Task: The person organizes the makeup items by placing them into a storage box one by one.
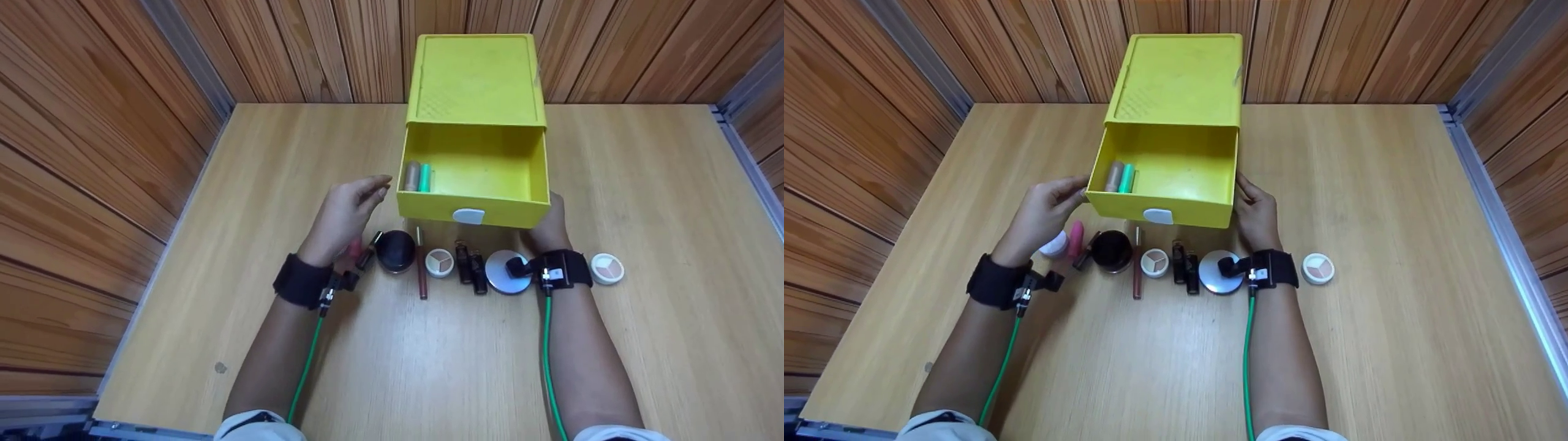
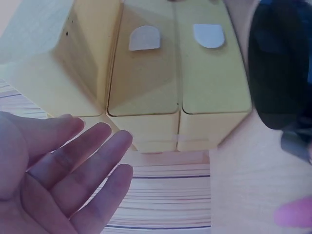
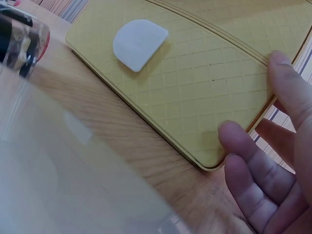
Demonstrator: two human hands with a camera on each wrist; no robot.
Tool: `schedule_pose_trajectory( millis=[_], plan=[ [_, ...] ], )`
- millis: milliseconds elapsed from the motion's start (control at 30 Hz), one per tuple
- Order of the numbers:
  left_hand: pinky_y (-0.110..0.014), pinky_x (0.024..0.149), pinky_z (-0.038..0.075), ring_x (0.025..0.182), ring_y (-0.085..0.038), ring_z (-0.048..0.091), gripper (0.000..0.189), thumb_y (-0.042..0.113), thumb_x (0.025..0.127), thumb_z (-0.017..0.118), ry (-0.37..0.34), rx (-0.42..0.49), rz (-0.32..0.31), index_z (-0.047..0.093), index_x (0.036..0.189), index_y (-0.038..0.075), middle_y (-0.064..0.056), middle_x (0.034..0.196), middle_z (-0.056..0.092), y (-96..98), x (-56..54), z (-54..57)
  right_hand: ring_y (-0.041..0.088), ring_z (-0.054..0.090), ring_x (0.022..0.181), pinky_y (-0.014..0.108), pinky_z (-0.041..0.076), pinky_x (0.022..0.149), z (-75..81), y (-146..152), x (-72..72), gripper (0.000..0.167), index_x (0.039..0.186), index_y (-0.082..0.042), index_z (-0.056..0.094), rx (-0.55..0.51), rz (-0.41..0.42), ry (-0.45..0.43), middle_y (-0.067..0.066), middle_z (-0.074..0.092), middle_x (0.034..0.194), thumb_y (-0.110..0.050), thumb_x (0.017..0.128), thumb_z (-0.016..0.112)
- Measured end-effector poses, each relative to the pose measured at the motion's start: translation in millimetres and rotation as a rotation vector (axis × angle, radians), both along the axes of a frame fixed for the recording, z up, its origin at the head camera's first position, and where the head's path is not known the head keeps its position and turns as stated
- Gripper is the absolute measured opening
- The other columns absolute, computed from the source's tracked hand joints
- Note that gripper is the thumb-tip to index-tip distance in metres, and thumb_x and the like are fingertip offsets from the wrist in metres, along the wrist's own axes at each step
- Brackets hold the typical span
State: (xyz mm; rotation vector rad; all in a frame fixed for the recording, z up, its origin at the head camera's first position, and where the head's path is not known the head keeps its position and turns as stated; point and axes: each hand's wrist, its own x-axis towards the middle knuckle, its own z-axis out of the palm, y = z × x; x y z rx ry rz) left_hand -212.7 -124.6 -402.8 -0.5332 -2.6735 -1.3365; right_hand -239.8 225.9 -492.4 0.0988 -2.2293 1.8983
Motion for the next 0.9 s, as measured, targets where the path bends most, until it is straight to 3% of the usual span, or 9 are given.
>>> schedule_pose_trajectory(
  millis=[233, 333, 467, 600, 733, 900],
  plan=[
    [-0.029, 0.086, 0.052, 0.103, -0.015, 0.065, 0.025, 0.012, 0.098, 0.061, 0.103, -0.174, 0.017, 0.069, 0.120, 0.007, -0.006, 0.113, 0.070, -7.3, 9.3, -9.5, 0.013, 0.058, 0.081, 0.025, 0.047, 0.073, 0.5, 2, -2.2, 0.016, 0.103, -0.003, 0.070, 0.080, -0.029, 0.027, 0.004, 0.067, 0.090, -0.010, 0.089, 0.070],
    [-0.032, 0.081, 0.054, 0.093, -0.016, 0.068, 0.023, 0.010, 0.096, 0.062, 0.141, -0.244, 0.031, 0.071, 0.117, 0.006, -0.007, 0.109, 0.071, -13.8, 8.6, -18.5, 0.010, 0.057, 0.078, 0.023, 0.046, 0.071, 0.9, 1, -3.0, 0.013, 0.100, 0.000, 0.069, 0.125, -0.041, 0.063, 0.001, 0.066, 0.087, -0.006, 0.088, 0.069],
    [-0.035, 0.073, 0.054, 0.082, -0.015, 0.067, 0.028, -0.002, 0.090, 0.062, 0.149, -0.336, 0.047, 0.072, 0.115, 0.006, -0.004, 0.095, 0.073, -22.9, 3.3, -33.3, 0.013, 0.058, 0.082, 0.024, 0.047, 0.073, 1.2, 1, -2.7, 0.016, 0.104, -0.001, 0.069, 0.102, -0.024, 0.051, 0.003, 0.067, 0.091, -0.007, 0.089, 0.069],
    [-0.037, 0.075, 0.055, 0.080, -0.017, 0.067, 0.038, -0.009, 0.081, 0.059, 0.132, -0.426, 0.036, 0.071, 0.115, 0.004, -0.004, 0.086, 0.071, -29.3, -4.9, -45.2, 0.016, 0.059, 0.083, 0.026, 0.047, 0.074, -1.7, 3, -2.2, 0.018, 0.106, -0.004, 0.069, 0.041, -0.008, 0.018, 0.006, 0.067, 0.093, -0.011, 0.090, 0.071],
    [-0.038, 0.077, 0.055, 0.087, -0.020, 0.069, 0.029, -0.001, 0.087, 0.066, 0.097, -0.499, 0.030, 0.071, 0.115, 0.005, -0.008, 0.096, 0.073, -31.6, -10.1, -54.1, 0.017, 0.059, 0.083, 0.028, 0.048, 0.075, -4.5, 3, -1.1, 0.020, 0.107, -0.003, 0.070, -0.004, 0.003, 0.016, 0.009, 0.066, 0.092, -0.009, 0.088, 0.072],
    [-0.039, 0.074, 0.055, 0.079, -0.017, 0.068, 0.028, 0.005, 0.088, 0.067, 0.019, -0.544, 0.034, 0.072, 0.115, 0.008, -0.003, 0.086, 0.073, -31.3, -14.3, -60.8, 0.020, 0.059, 0.087, 0.029, 0.049, 0.077, -3.9, 4, -1.0, 0.024, 0.112, -0.004, 0.069, -0.048, 0.025, 0.004, 0.012, 0.067, 0.097, -0.012, 0.089, 0.072]
  ],
)
